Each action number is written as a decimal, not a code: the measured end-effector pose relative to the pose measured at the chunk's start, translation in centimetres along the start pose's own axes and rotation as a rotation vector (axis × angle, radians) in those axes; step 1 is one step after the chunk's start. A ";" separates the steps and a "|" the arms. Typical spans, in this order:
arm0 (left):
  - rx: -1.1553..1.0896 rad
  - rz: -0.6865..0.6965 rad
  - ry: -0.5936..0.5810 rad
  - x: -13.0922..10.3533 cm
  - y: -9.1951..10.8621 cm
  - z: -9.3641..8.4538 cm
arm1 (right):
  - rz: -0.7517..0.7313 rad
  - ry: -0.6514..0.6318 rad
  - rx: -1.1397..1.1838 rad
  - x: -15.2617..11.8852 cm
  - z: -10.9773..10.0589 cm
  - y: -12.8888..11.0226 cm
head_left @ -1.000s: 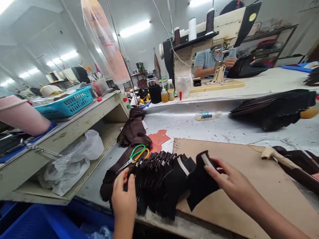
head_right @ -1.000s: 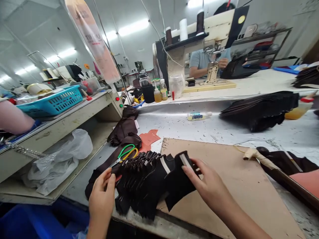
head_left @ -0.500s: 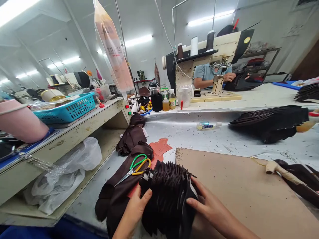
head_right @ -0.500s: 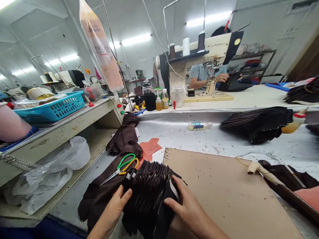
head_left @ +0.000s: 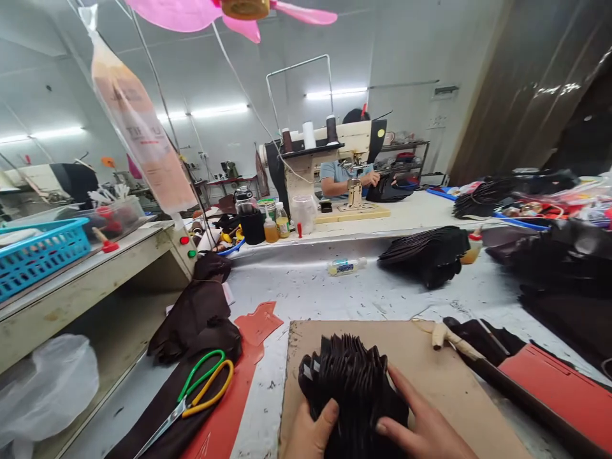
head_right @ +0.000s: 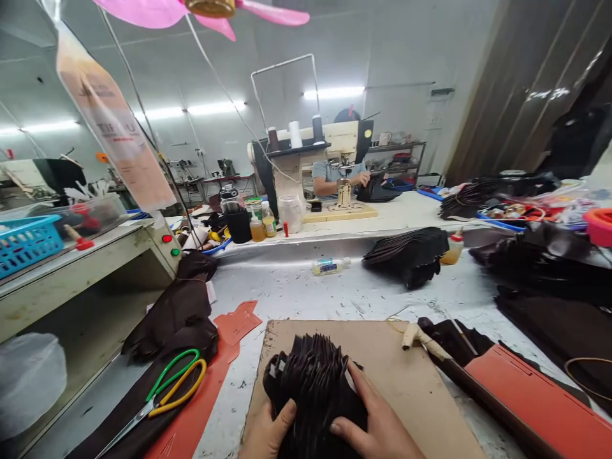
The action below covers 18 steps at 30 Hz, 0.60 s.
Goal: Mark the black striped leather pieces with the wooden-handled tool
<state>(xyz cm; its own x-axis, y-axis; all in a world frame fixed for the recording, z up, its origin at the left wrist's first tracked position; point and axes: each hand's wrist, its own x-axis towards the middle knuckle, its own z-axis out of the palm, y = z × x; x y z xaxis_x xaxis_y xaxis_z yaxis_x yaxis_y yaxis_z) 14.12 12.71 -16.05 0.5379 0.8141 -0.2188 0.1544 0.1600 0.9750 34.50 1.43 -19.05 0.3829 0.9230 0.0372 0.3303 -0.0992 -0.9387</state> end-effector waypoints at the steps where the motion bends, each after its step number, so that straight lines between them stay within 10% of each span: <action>1: -0.036 -0.001 -0.040 1.0 0.0 1.1 | 0.003 -0.001 0.020 0.4 -0.4 0.6; 9: -0.286 0.060 -0.179 8.8 5.6 5.5 | -0.054 0.167 -0.016 7.1 -4.0 0.4; 18: -0.236 0.207 -0.097 31.0 16.5 7.0 | -0.285 0.245 -0.186 31.9 -12.8 -5.5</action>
<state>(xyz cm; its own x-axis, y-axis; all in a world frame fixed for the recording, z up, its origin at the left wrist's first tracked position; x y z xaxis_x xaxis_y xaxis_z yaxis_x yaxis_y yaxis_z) 39.11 36.67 -7.04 0.6162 0.7876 -0.0068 -0.1563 0.1307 0.9790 55.91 26.64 -8.37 0.4399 0.8100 0.3878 0.5940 0.0614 -0.8021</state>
